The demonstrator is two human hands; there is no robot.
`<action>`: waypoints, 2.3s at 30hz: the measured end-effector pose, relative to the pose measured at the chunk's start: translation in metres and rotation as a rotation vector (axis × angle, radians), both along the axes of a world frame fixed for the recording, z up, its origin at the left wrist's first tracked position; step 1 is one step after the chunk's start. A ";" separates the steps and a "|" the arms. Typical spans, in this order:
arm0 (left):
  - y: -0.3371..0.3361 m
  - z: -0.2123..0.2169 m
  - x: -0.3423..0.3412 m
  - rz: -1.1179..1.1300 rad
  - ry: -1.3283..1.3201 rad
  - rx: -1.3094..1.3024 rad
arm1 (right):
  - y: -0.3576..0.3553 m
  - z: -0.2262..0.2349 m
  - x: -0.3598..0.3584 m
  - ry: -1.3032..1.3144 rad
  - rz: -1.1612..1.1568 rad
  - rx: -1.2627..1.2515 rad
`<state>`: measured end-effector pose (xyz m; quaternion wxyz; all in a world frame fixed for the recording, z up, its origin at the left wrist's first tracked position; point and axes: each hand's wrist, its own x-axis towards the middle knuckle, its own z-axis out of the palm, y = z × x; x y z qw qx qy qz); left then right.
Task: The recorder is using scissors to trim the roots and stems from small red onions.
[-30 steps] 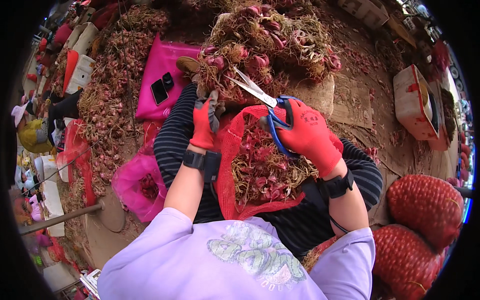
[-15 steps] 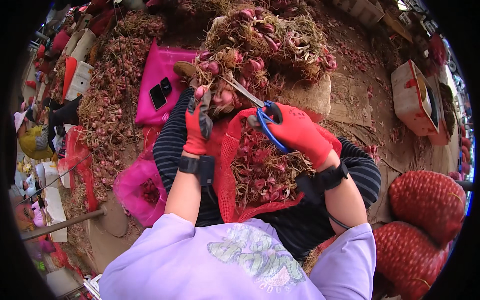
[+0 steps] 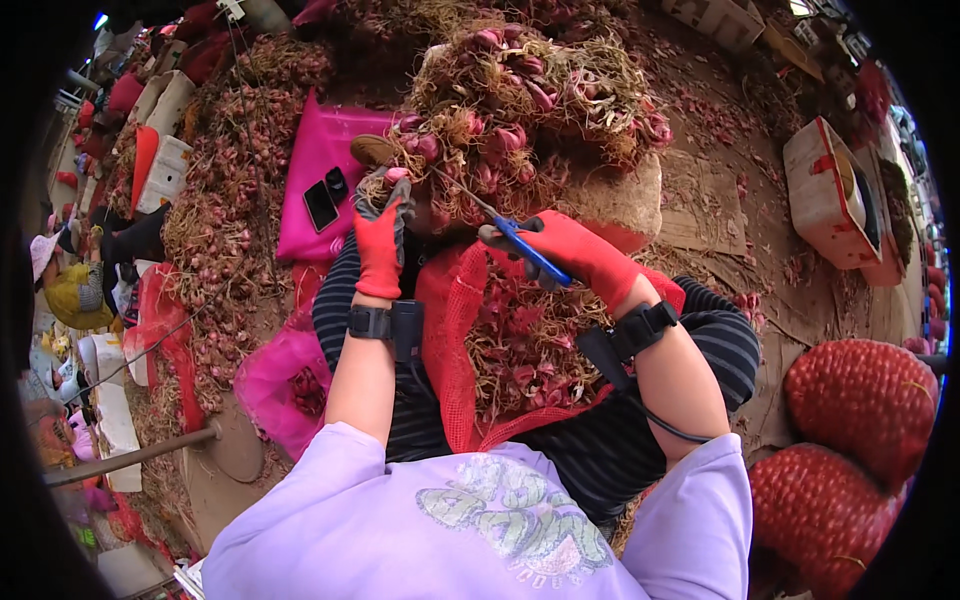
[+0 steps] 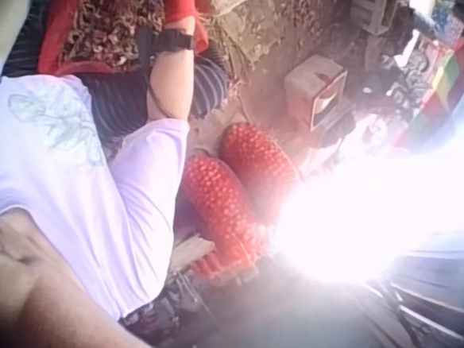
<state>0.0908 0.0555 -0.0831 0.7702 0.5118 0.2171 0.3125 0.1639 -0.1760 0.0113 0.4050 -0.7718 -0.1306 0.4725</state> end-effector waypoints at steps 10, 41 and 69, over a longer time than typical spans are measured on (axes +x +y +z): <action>-0.010 0.011 -0.013 -0.178 0.045 -0.359 | 0.011 -0.020 0.005 0.166 0.023 0.103; -0.144 0.041 -0.118 -0.976 0.239 -0.299 | -0.075 -0.022 -0.131 0.061 -0.597 0.473; -0.135 0.046 -0.095 -0.543 -0.089 -0.043 | -0.067 -0.035 -0.127 0.276 -0.834 0.860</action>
